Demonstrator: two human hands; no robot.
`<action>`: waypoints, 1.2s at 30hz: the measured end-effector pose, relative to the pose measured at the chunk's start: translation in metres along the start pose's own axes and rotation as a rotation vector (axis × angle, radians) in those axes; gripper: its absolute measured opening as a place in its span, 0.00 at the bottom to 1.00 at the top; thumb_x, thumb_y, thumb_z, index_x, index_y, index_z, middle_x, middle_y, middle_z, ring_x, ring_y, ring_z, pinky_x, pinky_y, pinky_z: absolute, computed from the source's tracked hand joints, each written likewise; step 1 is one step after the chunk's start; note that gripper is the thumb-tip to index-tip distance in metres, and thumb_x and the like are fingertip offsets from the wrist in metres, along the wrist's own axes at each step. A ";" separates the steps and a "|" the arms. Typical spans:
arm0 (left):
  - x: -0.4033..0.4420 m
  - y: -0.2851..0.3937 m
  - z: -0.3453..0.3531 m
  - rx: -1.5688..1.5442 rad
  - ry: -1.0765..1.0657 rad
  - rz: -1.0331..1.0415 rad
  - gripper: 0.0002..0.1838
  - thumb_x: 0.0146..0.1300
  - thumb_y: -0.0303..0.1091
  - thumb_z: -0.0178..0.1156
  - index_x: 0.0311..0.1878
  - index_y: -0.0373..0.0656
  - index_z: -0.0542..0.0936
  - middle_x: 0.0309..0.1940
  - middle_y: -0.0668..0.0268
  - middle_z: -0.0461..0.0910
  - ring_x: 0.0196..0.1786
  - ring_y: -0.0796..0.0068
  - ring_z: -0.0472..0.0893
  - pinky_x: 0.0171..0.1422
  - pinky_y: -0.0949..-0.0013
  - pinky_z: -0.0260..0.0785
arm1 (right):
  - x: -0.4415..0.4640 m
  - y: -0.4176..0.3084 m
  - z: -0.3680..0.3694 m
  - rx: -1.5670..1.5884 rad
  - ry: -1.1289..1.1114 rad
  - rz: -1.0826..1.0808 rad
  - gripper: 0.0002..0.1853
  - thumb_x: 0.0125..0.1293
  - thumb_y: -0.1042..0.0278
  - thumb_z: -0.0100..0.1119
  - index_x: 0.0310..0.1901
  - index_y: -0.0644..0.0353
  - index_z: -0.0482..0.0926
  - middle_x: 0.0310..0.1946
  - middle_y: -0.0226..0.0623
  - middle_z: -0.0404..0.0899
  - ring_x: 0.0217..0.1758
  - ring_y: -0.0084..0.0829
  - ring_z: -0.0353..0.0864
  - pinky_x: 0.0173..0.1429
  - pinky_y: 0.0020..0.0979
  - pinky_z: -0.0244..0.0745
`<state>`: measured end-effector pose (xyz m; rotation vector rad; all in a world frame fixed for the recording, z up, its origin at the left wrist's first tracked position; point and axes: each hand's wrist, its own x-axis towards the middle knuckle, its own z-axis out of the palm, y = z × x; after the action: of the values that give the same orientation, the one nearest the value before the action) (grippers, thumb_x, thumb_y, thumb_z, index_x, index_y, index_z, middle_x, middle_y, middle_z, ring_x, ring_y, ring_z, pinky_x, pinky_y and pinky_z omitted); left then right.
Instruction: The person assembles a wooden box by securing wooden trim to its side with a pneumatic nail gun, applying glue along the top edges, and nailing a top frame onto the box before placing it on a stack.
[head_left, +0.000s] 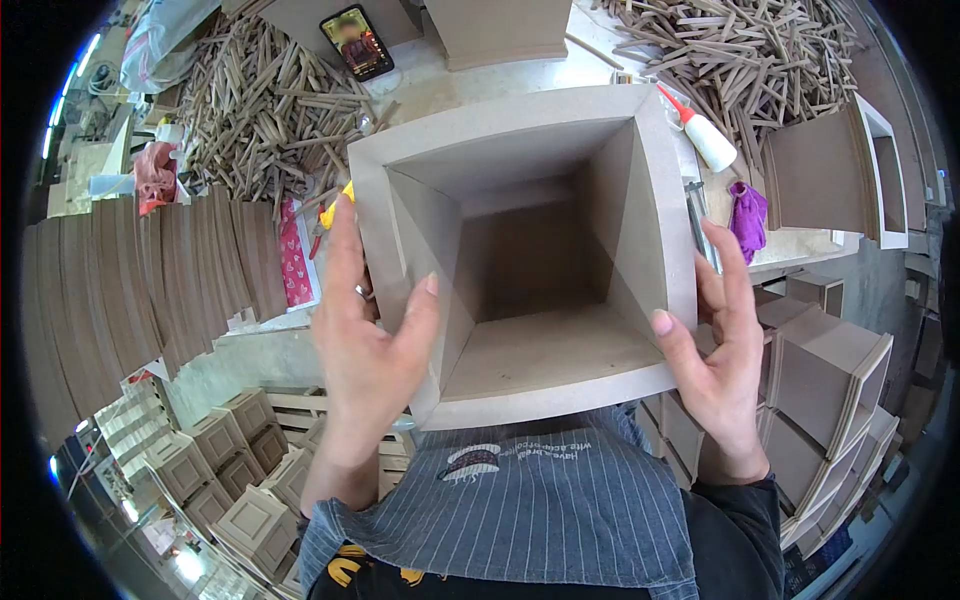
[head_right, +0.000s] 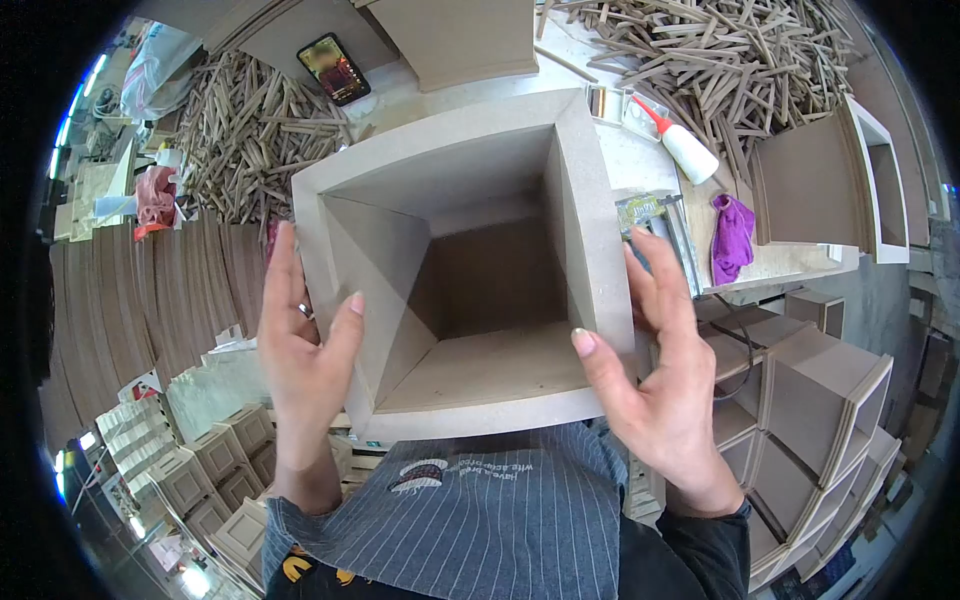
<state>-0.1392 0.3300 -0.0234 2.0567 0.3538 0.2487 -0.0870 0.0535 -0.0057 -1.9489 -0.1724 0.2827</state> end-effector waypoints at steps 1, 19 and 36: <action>-0.001 -0.003 0.002 0.179 0.007 0.082 0.44 0.61 0.19 0.61 0.78 0.34 0.52 0.73 0.44 0.63 0.72 0.62 0.70 0.72 0.62 0.65 | 0.003 0.003 0.000 -0.031 -0.052 -0.050 0.39 0.65 0.77 0.62 0.76 0.61 0.55 0.65 0.58 0.72 0.69 0.46 0.74 0.70 0.40 0.69; 0.000 -0.004 0.009 0.238 0.103 0.115 0.40 0.59 0.24 0.61 0.76 0.33 0.59 0.47 0.46 0.84 0.40 0.61 0.86 0.47 0.65 0.77 | 0.005 0.003 0.009 -0.140 0.026 -0.065 0.39 0.61 0.83 0.56 0.74 0.58 0.58 0.57 0.55 0.79 0.61 0.38 0.81 0.62 0.36 0.76; -0.002 -0.001 0.011 0.258 0.130 0.064 0.40 0.58 0.22 0.59 0.76 0.35 0.61 0.48 0.49 0.84 0.47 0.59 0.86 0.52 0.63 0.76 | 0.005 0.005 0.007 -0.173 0.003 -0.053 0.39 0.62 0.79 0.58 0.75 0.57 0.55 0.54 0.61 0.81 0.58 0.43 0.84 0.59 0.37 0.79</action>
<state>-0.1378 0.3207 -0.0298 2.3140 0.4176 0.3945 -0.0841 0.0587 -0.0131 -2.1118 -0.2531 0.2363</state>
